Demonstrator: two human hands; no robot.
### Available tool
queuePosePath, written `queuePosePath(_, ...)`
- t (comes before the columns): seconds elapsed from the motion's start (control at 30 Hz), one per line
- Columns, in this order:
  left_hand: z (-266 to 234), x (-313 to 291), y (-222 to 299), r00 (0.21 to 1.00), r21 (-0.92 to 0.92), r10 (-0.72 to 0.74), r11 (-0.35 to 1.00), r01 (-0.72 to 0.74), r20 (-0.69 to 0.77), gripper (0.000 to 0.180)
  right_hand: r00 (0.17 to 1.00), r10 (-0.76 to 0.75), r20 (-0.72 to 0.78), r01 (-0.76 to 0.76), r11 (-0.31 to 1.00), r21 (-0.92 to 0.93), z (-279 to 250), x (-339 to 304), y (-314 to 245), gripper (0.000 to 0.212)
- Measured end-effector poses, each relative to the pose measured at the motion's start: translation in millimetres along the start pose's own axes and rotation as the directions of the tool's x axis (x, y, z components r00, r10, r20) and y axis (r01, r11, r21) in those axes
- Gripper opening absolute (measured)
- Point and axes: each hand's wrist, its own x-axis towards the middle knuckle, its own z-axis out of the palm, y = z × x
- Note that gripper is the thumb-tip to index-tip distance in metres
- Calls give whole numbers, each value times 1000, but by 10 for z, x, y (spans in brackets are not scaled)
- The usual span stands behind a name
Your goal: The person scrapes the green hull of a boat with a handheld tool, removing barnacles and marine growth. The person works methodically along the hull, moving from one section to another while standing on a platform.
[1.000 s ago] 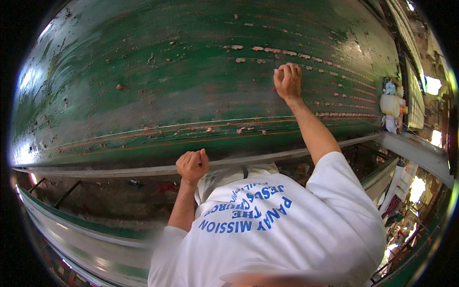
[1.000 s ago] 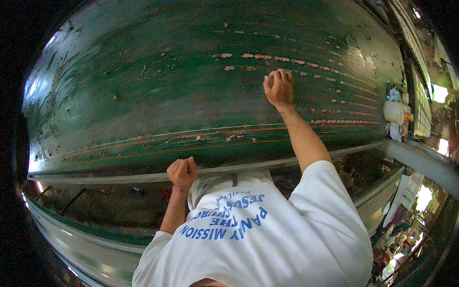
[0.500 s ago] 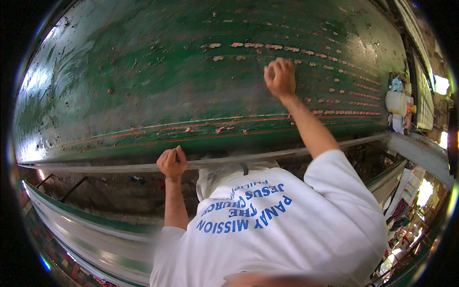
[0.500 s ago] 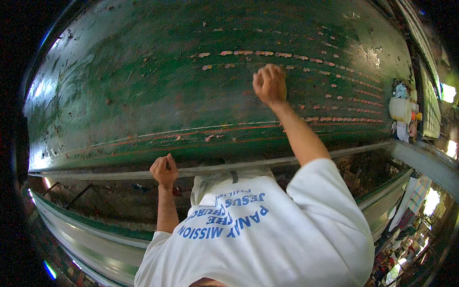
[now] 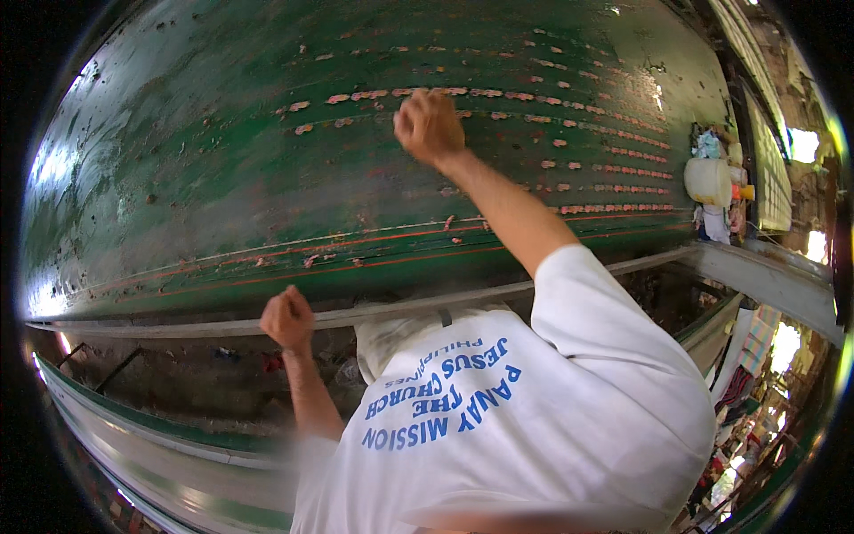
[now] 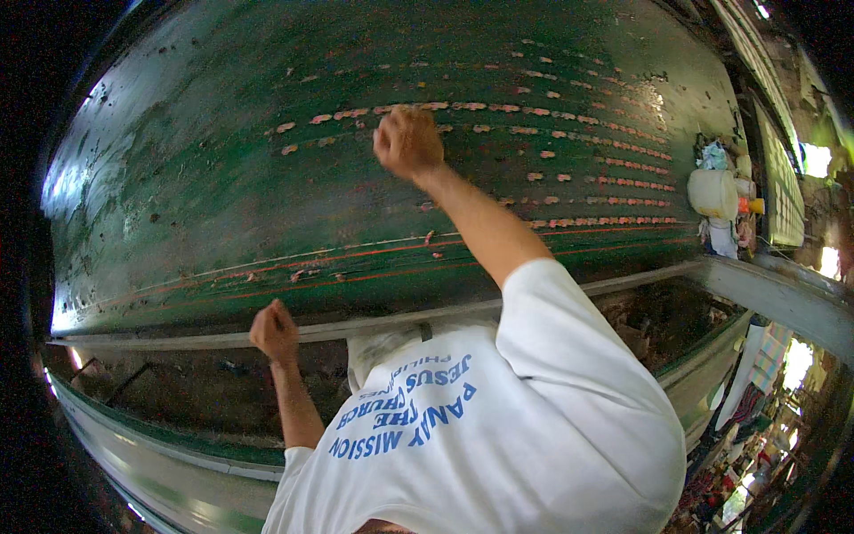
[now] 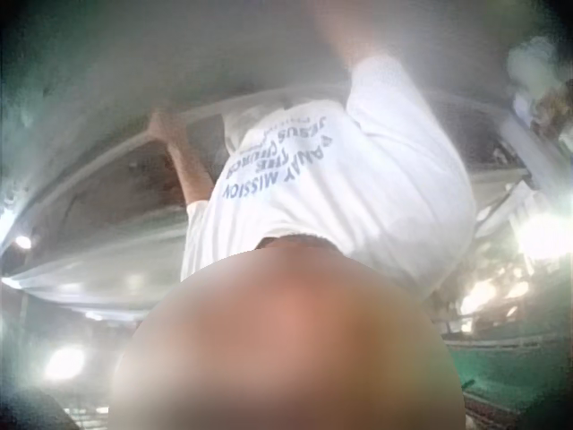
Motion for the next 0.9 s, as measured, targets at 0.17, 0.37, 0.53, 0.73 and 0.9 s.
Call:
queuePosePath(0.17,375,-68,916,997,-189,-69,979,74,33,30,990,-140,22,135,979,154,-398,-501,-83,17)
queuePosePath(0.37,374,-20,958,945,-189,-293,930,316,143,29,998,11,55,-9,1000,-24,15,508,652,21)
queuePosePath(0.53,516,193,1231,966,-169,-244,952,254,83,28,998,-57,27,57,998,4,-69,60,430,19)
queuePosePath(0.73,563,39,1205,962,-142,-275,952,272,1,30,974,-200,104,186,974,133,-537,-581,234,18)
queuePosePath(0.9,635,67,1197,975,-180,-199,967,179,-100,29,1000,7,4,-6,998,-67,-139,298,877,19)
